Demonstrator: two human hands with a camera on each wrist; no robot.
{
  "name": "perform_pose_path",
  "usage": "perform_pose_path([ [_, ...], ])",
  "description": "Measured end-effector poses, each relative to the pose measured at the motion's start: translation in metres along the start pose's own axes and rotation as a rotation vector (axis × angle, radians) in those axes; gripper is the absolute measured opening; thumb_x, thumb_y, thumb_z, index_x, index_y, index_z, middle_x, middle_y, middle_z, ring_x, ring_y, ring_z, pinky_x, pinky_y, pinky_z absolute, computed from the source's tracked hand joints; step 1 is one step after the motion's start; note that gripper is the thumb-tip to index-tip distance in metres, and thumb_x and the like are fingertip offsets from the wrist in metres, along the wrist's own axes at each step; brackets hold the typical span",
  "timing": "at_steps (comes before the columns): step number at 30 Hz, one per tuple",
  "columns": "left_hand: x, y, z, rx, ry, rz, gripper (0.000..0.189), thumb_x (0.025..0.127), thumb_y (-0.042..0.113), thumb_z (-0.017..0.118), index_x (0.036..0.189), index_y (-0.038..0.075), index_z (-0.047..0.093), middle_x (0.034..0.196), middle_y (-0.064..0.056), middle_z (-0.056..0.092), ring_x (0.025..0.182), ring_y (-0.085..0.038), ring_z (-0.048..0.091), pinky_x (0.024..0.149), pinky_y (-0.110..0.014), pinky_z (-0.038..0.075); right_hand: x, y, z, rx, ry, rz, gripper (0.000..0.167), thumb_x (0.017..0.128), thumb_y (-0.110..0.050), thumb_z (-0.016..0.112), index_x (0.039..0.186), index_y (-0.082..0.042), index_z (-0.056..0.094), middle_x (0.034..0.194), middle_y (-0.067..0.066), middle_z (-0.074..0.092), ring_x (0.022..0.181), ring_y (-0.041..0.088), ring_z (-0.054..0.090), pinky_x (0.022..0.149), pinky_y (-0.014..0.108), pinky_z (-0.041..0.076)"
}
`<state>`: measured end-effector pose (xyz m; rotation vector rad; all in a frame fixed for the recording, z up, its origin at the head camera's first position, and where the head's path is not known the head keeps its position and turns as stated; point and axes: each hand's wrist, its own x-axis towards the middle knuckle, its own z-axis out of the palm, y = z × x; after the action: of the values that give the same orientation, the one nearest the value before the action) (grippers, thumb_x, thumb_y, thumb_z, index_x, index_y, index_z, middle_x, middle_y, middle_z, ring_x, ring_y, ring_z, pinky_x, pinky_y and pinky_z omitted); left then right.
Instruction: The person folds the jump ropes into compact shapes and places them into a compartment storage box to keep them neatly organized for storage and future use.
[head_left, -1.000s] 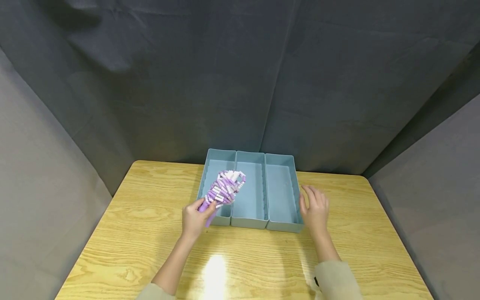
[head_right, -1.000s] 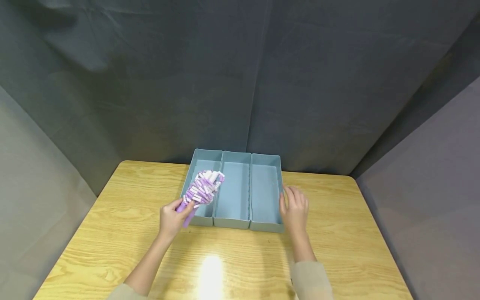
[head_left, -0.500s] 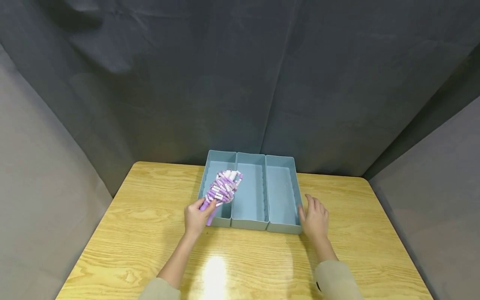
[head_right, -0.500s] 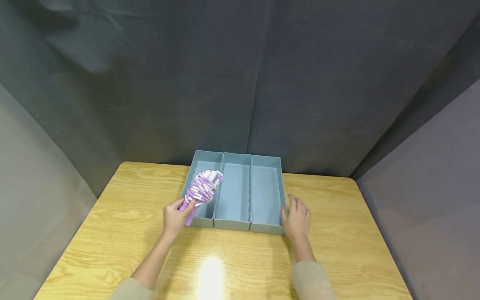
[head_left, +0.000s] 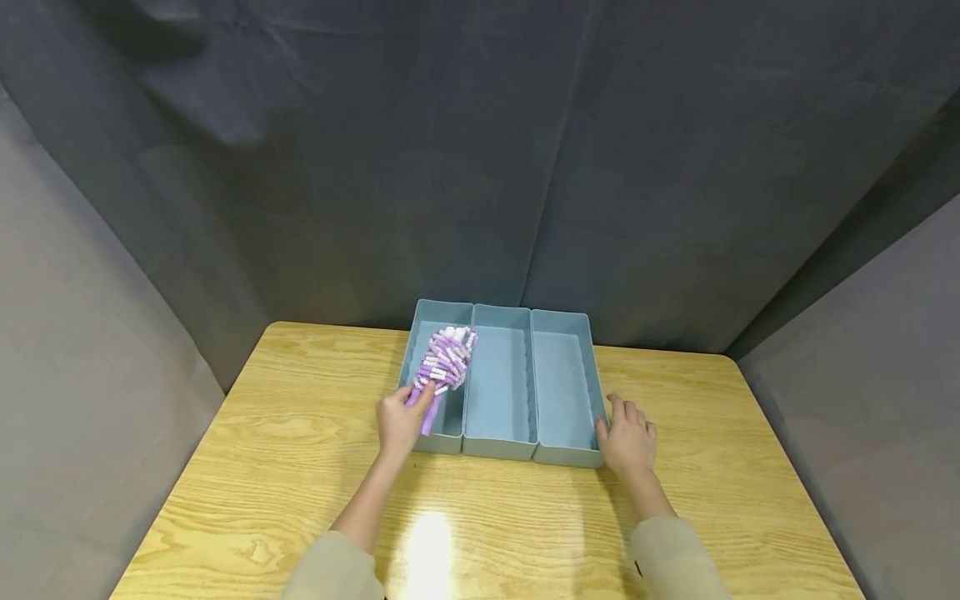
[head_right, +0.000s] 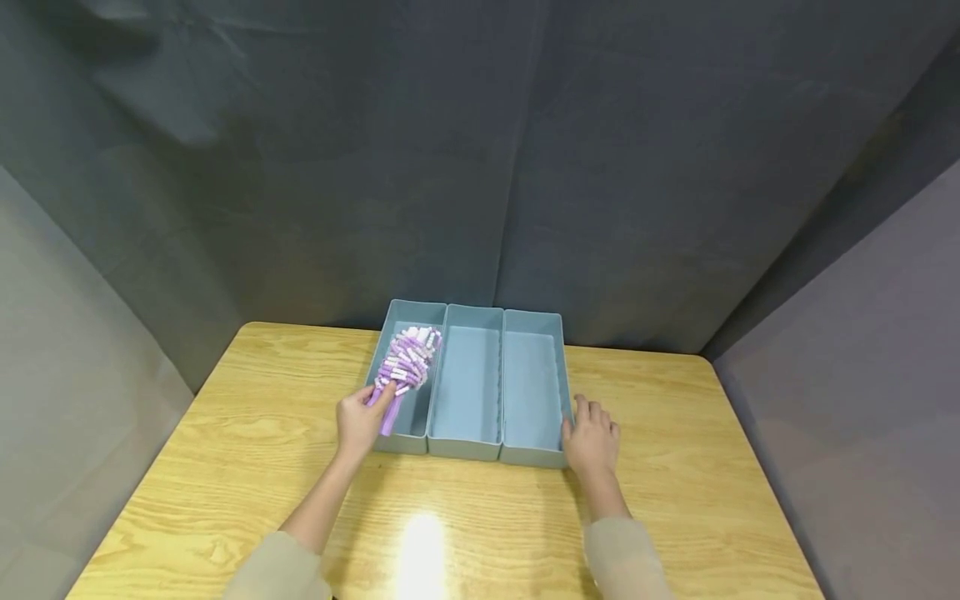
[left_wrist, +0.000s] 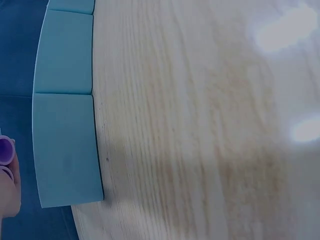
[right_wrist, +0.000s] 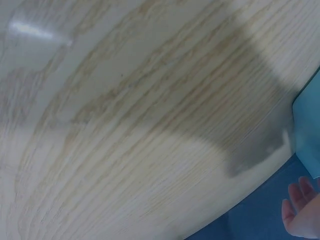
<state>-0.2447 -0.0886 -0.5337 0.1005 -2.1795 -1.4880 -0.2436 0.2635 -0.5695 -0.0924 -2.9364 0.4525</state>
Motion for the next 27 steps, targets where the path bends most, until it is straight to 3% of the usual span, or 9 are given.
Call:
perform_pose_path([
  [8,0.013,-0.001,0.01,0.036,0.006,-0.137,0.037,0.08,0.029,0.069,0.063,-0.002,0.063,0.05,-0.007,0.055,0.039,-0.009,0.042,0.035,-0.023,0.036,-0.001,-0.002,-0.003,-0.004,-0.042,0.014,0.045,0.094,-0.025,0.041,0.134,-0.007,0.035,0.126,0.022,0.043,0.117,0.04,0.037,0.095,0.058,0.028],
  [16,0.022,-0.002,0.019,0.113,-0.01,-0.198,0.039,0.082,0.032,0.067,0.066,-0.003,0.066,0.053,-0.009,0.057,0.043,-0.01,0.042,0.039,-0.025,0.038,0.0,0.0,-0.001,-0.006,-0.059,0.006,0.043,0.095,-0.024,0.038,0.135,-0.009,0.033,0.128,0.022,0.042,0.118,0.04,0.037,0.096,0.058,0.027],
  [27,0.029,-0.015,0.03,0.113,-0.103,-0.374,0.048,0.085,0.038,0.062,0.055,0.002,0.056,0.045,0.0,0.046,0.038,-0.009,0.038,0.035,-0.021,0.031,-0.001,0.0,0.001,-0.009,-0.04,-0.02,0.041,0.096,-0.022,0.037,0.134,-0.008,0.036,0.127,0.021,0.043,0.117,0.041,0.039,0.093,0.058,0.03],
])
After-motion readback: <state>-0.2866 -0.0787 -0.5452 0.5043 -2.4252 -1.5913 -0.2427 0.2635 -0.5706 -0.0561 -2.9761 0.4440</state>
